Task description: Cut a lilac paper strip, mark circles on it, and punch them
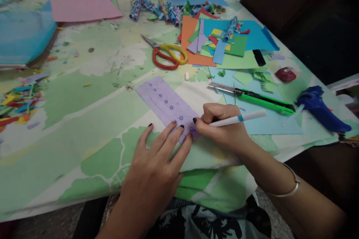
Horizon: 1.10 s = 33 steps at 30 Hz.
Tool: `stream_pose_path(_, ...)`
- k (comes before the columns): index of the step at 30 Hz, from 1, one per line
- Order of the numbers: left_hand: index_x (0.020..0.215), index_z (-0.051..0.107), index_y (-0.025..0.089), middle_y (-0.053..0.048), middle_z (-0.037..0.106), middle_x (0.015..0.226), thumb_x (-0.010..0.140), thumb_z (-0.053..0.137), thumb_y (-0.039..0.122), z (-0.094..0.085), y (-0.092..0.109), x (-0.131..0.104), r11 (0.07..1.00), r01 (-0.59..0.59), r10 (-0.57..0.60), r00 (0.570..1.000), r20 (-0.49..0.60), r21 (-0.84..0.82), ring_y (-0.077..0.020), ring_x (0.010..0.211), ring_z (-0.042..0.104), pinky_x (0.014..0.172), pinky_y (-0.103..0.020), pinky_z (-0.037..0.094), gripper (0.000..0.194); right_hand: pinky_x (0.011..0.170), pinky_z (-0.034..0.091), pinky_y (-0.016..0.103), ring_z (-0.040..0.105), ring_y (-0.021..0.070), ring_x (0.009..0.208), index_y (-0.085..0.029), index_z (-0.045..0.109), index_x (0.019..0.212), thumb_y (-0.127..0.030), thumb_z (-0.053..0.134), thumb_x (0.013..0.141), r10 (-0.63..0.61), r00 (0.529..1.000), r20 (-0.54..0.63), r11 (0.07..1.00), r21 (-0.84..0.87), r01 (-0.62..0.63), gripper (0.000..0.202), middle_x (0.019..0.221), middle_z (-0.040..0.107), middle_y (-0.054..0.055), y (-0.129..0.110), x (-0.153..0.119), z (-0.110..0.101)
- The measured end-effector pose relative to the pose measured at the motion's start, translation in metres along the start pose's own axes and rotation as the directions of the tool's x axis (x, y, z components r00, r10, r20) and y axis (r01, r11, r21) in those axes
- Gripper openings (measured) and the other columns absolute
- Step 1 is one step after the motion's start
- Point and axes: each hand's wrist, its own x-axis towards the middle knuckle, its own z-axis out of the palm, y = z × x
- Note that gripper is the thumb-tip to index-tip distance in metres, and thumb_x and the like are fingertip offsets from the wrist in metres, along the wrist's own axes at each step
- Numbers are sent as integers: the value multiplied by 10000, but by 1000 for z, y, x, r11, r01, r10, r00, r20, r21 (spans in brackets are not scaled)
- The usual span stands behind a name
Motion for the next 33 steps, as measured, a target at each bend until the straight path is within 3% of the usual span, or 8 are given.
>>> stream_pose_path(9, 1294, 496, 161, -114, 533, 1329, 768, 579, 204, 0, 0, -1, 1000, 5, -5, 1000, 9, -6, -285, 1288, 414, 1069, -563, 246, 534, 446, 189, 220, 231, 52, 489, -182, 248, 512, -23, 534, 651, 48, 998, -40, 998, 53, -46, 355, 487, 249, -75, -1, 1, -1)
stream_pose_path(13, 1288, 503, 159, -118, 535, 1327, 773, 568, 195, 0, 0, 0, 1000, 1, -1, 1000, 3, 5, -286, 1286, 416, 1060, -570, 258, 520, 457, 208, 222, 255, 54, 489, -183, 266, 514, -24, 555, 657, 179, 973, -146, 972, 177, -153, 360, 498, 270, -74, 0, 2, -2)
stream_pose_path(18, 1287, 503, 155, -120, 534, 1327, 793, 559, 209, 1, 0, -1, 1000, -4, 4, 1000, 2, 4, -288, 1283, 417, 1056, -576, 257, 500, 458, 248, 225, 316, 60, 472, -192, 335, 539, -158, 624, 733, 343, 914, -217, 893, 377, -245, 350, 502, 334, -70, 1, 3, -1)
stream_pose_path(28, 1301, 487, 142, -143, 527, 1330, 865, 546, 343, -4, -7, -8, 996, -66, 64, 997, 36, 54, -309, 1288, 409, 1039, -563, 299, 484, 433, 214, 224, 314, 54, 420, -190, 425, 596, -313, 683, 763, 404, 867, -292, 867, 423, -262, 332, 442, 391, -81, -1, 4, -5)
stream_pose_path(33, 1245, 536, 147, -152, 574, 1266, 875, 499, 489, -18, -26, -31, 989, 16, -11, 999, -37, 150, -327, 1233, 468, 1029, -574, 306, 506, 418, 218, 215, 319, 58, 411, -191, 442, 616, -350, 700, 743, 411, 849, -334, 866, 434, -248, 329, 438, 427, -79, -2, 3, -9)
